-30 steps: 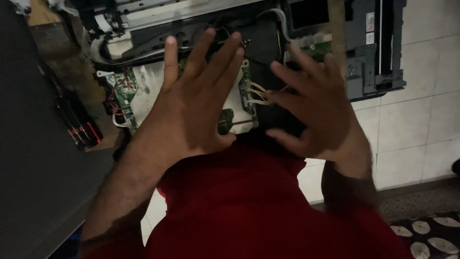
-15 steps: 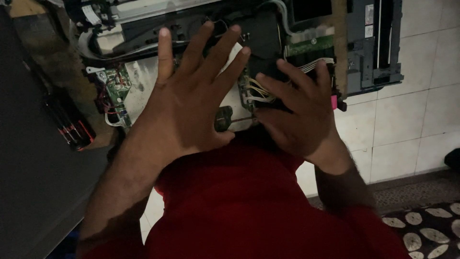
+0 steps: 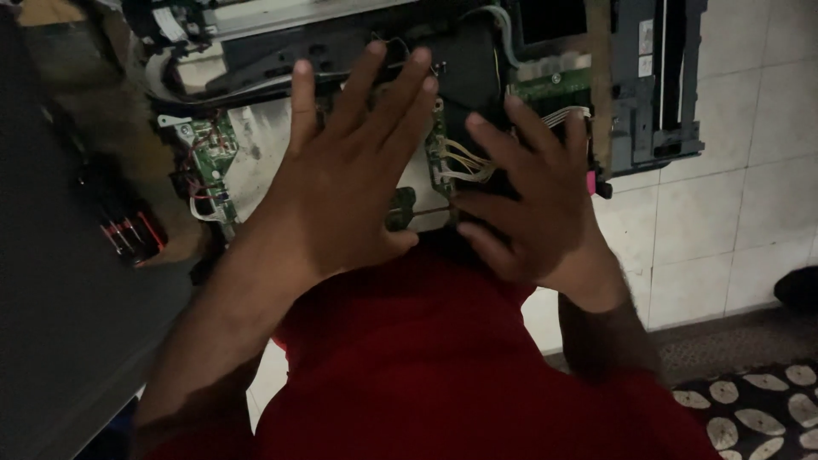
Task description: Disassembling and cleaning internal components of a printer using a brush and screwdriver
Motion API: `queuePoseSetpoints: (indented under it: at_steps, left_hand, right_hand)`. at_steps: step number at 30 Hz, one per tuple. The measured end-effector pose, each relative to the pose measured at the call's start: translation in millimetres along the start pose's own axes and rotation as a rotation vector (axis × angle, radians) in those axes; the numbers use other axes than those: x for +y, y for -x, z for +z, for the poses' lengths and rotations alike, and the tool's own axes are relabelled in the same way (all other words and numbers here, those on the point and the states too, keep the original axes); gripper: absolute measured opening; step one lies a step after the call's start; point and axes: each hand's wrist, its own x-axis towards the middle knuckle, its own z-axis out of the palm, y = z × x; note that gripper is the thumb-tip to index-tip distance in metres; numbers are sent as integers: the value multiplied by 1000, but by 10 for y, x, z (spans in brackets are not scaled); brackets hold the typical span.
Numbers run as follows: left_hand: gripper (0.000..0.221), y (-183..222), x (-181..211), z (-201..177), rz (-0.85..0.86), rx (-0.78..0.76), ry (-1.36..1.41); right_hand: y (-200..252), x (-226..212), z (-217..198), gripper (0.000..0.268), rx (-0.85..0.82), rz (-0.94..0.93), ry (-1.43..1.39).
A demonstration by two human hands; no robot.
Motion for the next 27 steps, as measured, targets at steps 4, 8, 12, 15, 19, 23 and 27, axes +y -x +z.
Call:
queuePoseSetpoints:
  at_steps: [4, 8, 12, 15, 19, 23, 27]
  left_hand:
    - [132, -8, 2, 39, 1, 18, -49]
    - [131, 57, -8, 8, 5, 15, -26]
    - [148, 448, -91, -300, -145, -103, -12]
    - [113, 1105, -320, -408, -390, 100, 19]
    - [91, 1733, -692, -192, -528, 425, 147]
    - [97, 1874, -816, 158, -417, 567, 323]
    - [96, 1838, -844, 304, -471, 550, 364]
  right_hand:
    - [19, -49, -28, 17, -99, 42, 62]
    - [36, -30, -87, 34, -91, 26, 66]
    - [247, 66, -156, 50, -26, 44, -16]
    - [255, 109, -155, 53, 75, -11, -88]
    - [170, 88, 4, 48, 179, -124, -104]
    - [55, 21, 148, 50, 92, -209, -44]
    - [13, -73, 192, 52, 37, -206, -13]
